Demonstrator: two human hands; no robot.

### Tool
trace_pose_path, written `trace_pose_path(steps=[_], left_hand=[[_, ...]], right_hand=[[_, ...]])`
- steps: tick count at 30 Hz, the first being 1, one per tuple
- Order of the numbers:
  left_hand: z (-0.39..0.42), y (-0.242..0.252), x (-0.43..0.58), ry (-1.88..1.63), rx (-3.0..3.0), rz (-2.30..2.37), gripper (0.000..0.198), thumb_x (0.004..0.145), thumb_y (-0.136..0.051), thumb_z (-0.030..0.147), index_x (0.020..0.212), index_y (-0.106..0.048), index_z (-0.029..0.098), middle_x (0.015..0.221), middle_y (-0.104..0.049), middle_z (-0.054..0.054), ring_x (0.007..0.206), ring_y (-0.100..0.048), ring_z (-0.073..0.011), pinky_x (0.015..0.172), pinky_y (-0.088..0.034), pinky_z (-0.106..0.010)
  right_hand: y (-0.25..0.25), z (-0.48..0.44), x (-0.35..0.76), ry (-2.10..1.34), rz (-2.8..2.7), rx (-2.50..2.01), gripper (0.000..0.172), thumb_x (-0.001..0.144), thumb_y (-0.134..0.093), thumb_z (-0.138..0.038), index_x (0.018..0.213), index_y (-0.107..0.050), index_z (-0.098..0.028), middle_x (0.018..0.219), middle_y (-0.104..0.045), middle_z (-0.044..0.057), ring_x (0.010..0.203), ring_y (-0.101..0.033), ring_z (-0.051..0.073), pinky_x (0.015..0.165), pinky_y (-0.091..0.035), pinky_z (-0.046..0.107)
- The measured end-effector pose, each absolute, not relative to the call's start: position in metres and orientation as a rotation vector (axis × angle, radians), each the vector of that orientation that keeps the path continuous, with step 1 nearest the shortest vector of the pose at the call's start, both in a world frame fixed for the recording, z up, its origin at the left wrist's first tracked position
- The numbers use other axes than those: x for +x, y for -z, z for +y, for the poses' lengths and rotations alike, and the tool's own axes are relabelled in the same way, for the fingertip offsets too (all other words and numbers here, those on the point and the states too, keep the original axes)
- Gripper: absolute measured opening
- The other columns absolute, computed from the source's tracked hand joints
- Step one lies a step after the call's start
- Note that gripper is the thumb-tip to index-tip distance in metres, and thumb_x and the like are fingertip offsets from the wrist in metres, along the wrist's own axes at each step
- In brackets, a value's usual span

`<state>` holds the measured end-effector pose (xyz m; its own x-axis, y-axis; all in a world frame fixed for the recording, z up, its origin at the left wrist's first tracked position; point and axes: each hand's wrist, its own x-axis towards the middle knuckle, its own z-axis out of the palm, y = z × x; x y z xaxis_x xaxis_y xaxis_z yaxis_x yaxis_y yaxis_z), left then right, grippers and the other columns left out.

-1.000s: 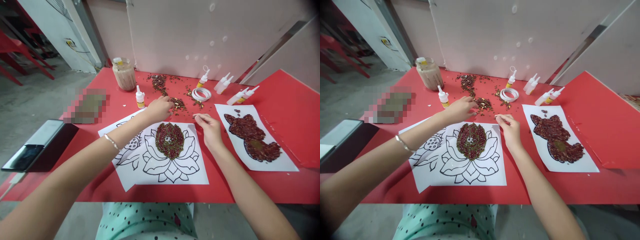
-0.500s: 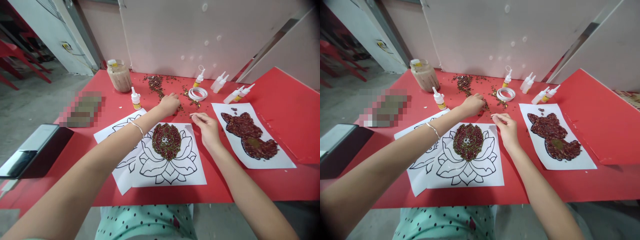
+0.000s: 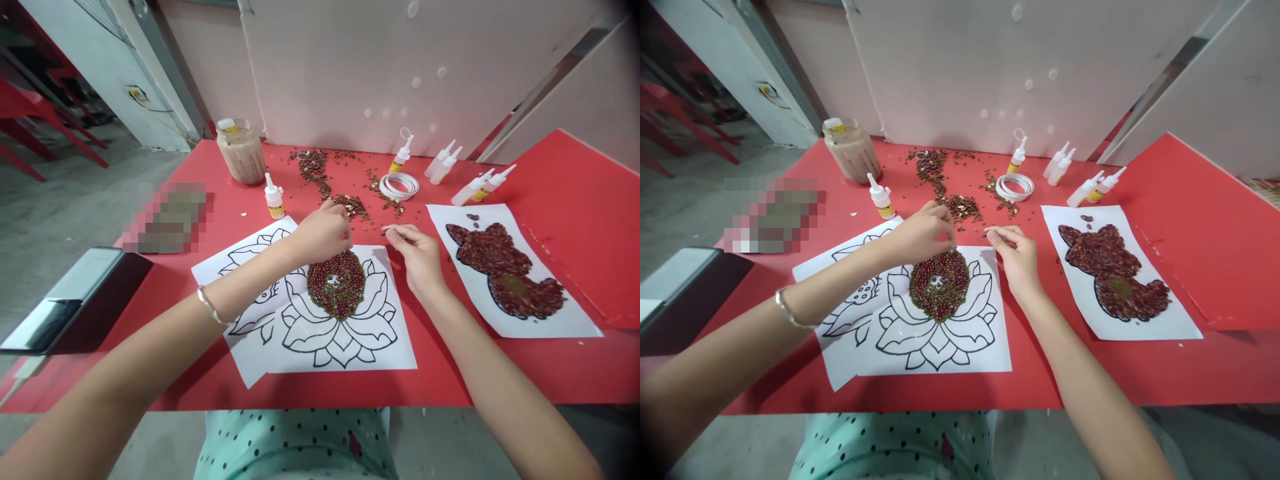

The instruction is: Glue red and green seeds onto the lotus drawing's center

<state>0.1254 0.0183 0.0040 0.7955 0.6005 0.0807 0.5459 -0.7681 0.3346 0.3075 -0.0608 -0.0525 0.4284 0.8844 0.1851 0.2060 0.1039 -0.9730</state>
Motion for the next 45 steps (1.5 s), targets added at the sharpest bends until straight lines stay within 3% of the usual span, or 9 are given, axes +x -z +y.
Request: trace_pose_path(steps=[24,34,38,45], left_hand=[[-0.018,0.0,0.108,-0.068,2.543,0.918,0.019,0.079,-0.055,0.016,0.068,-0.071,0.017,0.087,-0.059,-0.007,0.091,-0.05,-0.0201,0.087,-0.038,-0.035],[-0.017,-0.003,0.104,-0.111,2.528,0.924,0.016,0.079,-0.058,0.019,0.076,-0.073,0.018,0.089,-0.059,-0.007,0.091,-0.048,-0.0213,0.084,-0.041,-0.035],[-0.016,-0.005,0.09,-0.209,2.519,0.969,0.017,0.081,-0.056,0.021,0.08,-0.073,0.018,0.087,-0.058,-0.007,0.091,-0.049,-0.0211,0.085,-0.042,-0.036],[-0.015,0.012,0.056,-0.408,2.369,1.06,0.017,0.083,-0.055,0.028,0.082,-0.07,0.019,0.088,-0.06,-0.005,0.092,-0.052,-0.0196,0.088,-0.042,-0.037]], right_hand=[[0.054,-0.061,0.306,-0.68,-1.048,-1.396,0.017,0.07,-0.071,-0.037,0.08,-0.074,-0.024,0.088,-0.064,0.002,0.086,-0.06,0.016,0.079,-0.045,0.032],[0.054,-0.061,0.306,-0.66,-1.107,-1.407,0.02,0.073,-0.069,-0.039,0.084,-0.074,-0.024,0.086,-0.061,0.002,0.081,-0.058,0.016,0.077,-0.045,0.033],[0.052,-0.065,0.298,-0.797,-1.323,-1.409,0.015,0.073,-0.07,-0.037,0.081,-0.075,-0.025,0.085,-0.056,0.002,0.079,-0.055,0.015,0.076,-0.045,0.033],[0.054,-0.074,0.28,-0.777,-1.719,-1.387,0.008,0.077,-0.068,-0.028,0.079,-0.075,-0.033,0.087,-0.055,0.002,0.093,-0.05,0.018,0.095,-0.039,0.044]])
